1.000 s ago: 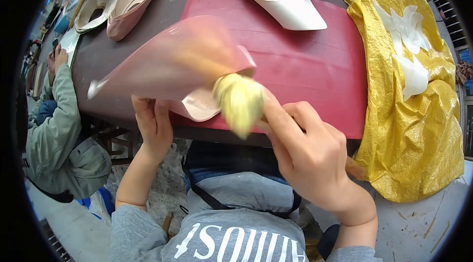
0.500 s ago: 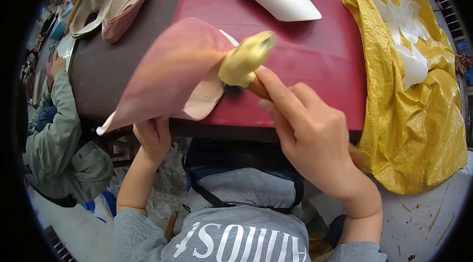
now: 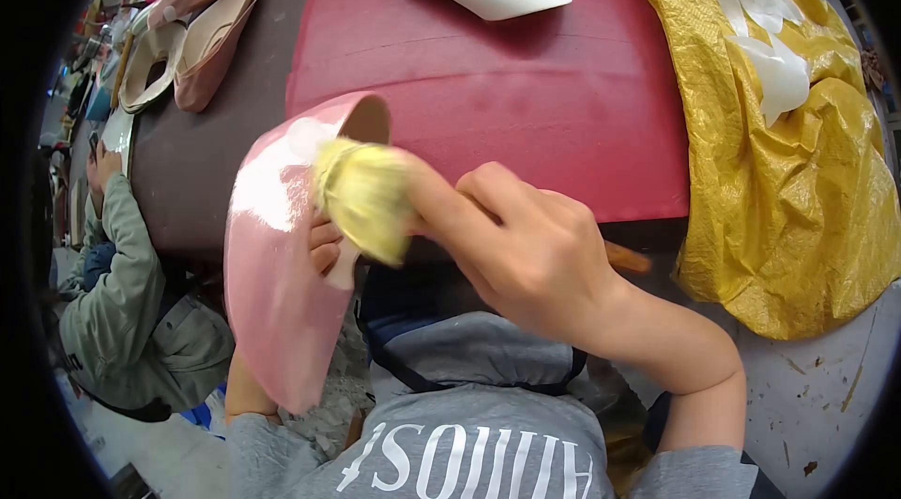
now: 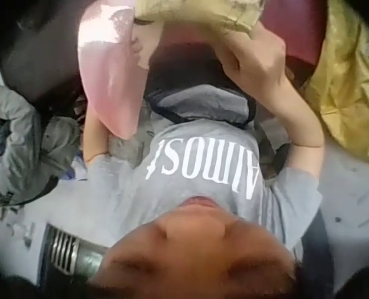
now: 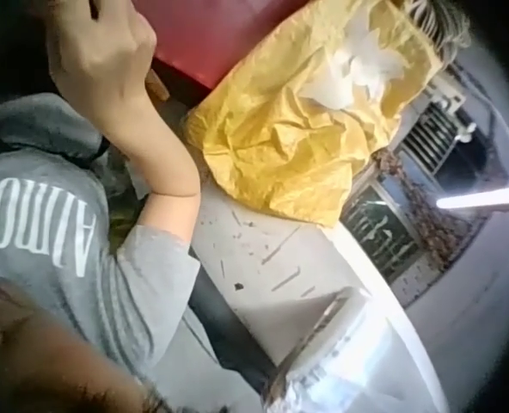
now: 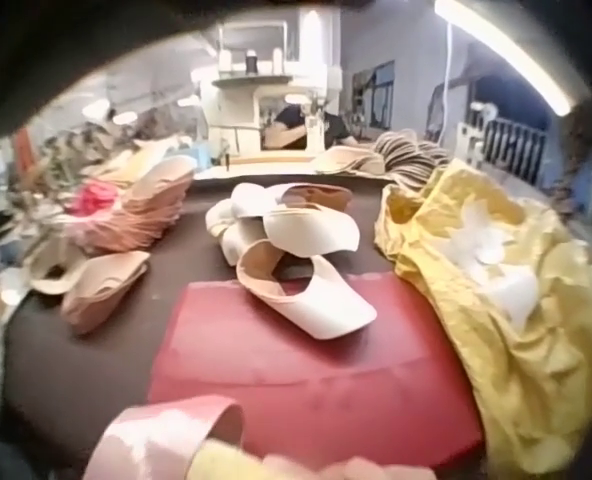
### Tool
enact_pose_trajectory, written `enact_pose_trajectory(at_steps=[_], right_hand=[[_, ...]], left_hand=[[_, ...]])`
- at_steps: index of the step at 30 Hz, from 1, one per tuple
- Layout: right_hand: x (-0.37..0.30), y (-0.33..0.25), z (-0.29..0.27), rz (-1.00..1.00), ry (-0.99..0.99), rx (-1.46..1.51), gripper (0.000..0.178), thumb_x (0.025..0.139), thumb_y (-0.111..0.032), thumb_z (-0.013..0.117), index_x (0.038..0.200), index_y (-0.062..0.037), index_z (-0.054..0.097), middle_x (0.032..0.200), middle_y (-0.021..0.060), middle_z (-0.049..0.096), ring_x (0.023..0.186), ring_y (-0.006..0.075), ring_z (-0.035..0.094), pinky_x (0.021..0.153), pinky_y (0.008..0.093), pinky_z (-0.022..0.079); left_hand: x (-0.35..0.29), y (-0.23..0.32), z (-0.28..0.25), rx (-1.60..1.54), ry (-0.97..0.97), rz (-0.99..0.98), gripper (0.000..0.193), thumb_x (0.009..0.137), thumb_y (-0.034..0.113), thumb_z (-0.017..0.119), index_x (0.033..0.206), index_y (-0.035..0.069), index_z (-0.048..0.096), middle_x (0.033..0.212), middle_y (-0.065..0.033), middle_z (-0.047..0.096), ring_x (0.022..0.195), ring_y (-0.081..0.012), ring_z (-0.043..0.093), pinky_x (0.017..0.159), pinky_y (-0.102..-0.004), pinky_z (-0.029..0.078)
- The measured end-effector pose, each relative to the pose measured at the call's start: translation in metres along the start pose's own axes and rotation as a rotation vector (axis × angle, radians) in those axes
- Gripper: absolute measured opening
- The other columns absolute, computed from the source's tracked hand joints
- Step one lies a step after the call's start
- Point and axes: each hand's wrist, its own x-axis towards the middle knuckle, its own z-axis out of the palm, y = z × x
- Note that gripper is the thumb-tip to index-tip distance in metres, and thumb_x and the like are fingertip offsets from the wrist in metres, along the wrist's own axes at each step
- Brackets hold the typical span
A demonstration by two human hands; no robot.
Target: Manually assembling shoe components by inserting liners and shaping materials with a hammer.
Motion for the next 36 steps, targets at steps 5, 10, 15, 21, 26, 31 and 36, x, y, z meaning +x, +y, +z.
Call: enact_pose_trajectory(at_steps=[5, 10, 15, 21, 26, 31, 36], right_hand=[[0.004, -0.004, -0.003, 0.024, 0.006, -0.009, 0.030, 0.082, 0.000, 0.068, 0.112, -0.0042, 0.067, 0.079, 0.0034, 0.059, 0.054, 0.0159, 0.052, 0.047, 0.0280, 0.042], [-0.007, -0.003, 0.017, 0.037, -0.058, 0.039, 0.030, 0.081, -0.001, 0.069, 0.112, -0.0047, 0.068, 0.081, 0.0034, 0.062, 0.053, 0.0152, 0.052, 0.045, 0.0272, 0.042], [-0.011, -0.004, 0.022, -0.090, 0.223, 0.240, 0.031, 0.082, -0.003, 0.069, 0.112, -0.0057, 0.068, 0.081, 0.0050, 0.063, 0.051, 0.0146, 0.050, 0.043, 0.0275, 0.041], [-0.007, 0.024, -0.004, 0.050, 0.025, -0.061, 0.032, 0.081, -0.003, 0.069, 0.113, -0.0062, 0.068, 0.080, 0.0054, 0.063, 0.052, 0.0160, 0.051, 0.046, 0.0285, 0.041], [-0.023, 0.094, -0.005, 0.264, 0.238, -0.314, 0.034, 0.085, -0.006, 0.067, 0.119, -0.0035, 0.066, 0.097, 0.0072, 0.066, 0.071, 0.0170, 0.059, 0.062, 0.0284, 0.046], [-0.001, 0.058, -0.014, 0.142, 0.333, 0.359, 0.036, 0.089, -0.011, 0.066, 0.123, 0.0015, 0.061, 0.112, 0.0106, 0.064, 0.096, 0.0198, 0.058, 0.080, 0.0284, 0.046], [0.039, 0.036, -0.014, 0.258, 0.155, 0.971, 0.035, 0.092, -0.011, 0.064, 0.125, 0.0008, 0.058, 0.108, 0.0083, 0.065, 0.094, 0.0150, 0.058, 0.080, 0.0227, 0.046]], left_hand=[[0.010, 0.010, 0.000, 0.317, 0.115, 0.328, 0.040, 0.090, 0.005, 0.061, 0.129, 0.000, 0.055, 0.131, -0.0133, 0.058, 0.111, -0.0222, 0.060, 0.098, -0.0310, 0.047], [0.005, 0.015, 0.000, -0.109, 0.078, 0.141, 0.038, 0.086, 0.004, 0.065, 0.123, 0.001, 0.058, 0.123, -0.0138, 0.061, 0.107, -0.0253, 0.062, 0.095, -0.0351, 0.049], [-0.004, 0.012, -0.005, -0.618, 0.047, -0.135, 0.035, 0.082, 0.004, 0.070, 0.115, 0.001, 0.062, 0.112, -0.0146, 0.064, 0.102, -0.0291, 0.064, 0.092, -0.0402, 0.051], [-0.032, -0.067, 0.002, 0.322, 0.186, 0.417, 0.027, 0.086, 0.009, 0.068, 0.111, 0.002, 0.062, 0.101, -0.0148, 0.066, 0.096, -0.0261, 0.064, 0.087, -0.0400, 0.053], [-0.022, -0.054, -0.008, -0.733, 0.191, 0.234, 0.021, 0.096, 0.019, 0.059, 0.111, 0.005, 0.057, 0.094, -0.0134, 0.067, 0.089, -0.0224, 0.064, 0.083, -0.0360, 0.053], [0.005, -0.004, -0.002, -1.416, 0.205, 0.169, 0.026, 0.103, 0.030, 0.047, 0.116, 0.007, 0.052, 0.093, -0.0120, 0.067, 0.088, -0.0194, 0.064, 0.081, -0.0305, 0.052], [0.011, 0.007, 0.000, -1.452, -0.043, 0.196, 0.027, 0.105, 0.030, 0.043, 0.119, 0.008, 0.051, 0.099, -0.0095, 0.065, 0.088, -0.0142, 0.063, 0.079, -0.0251, 0.050]])
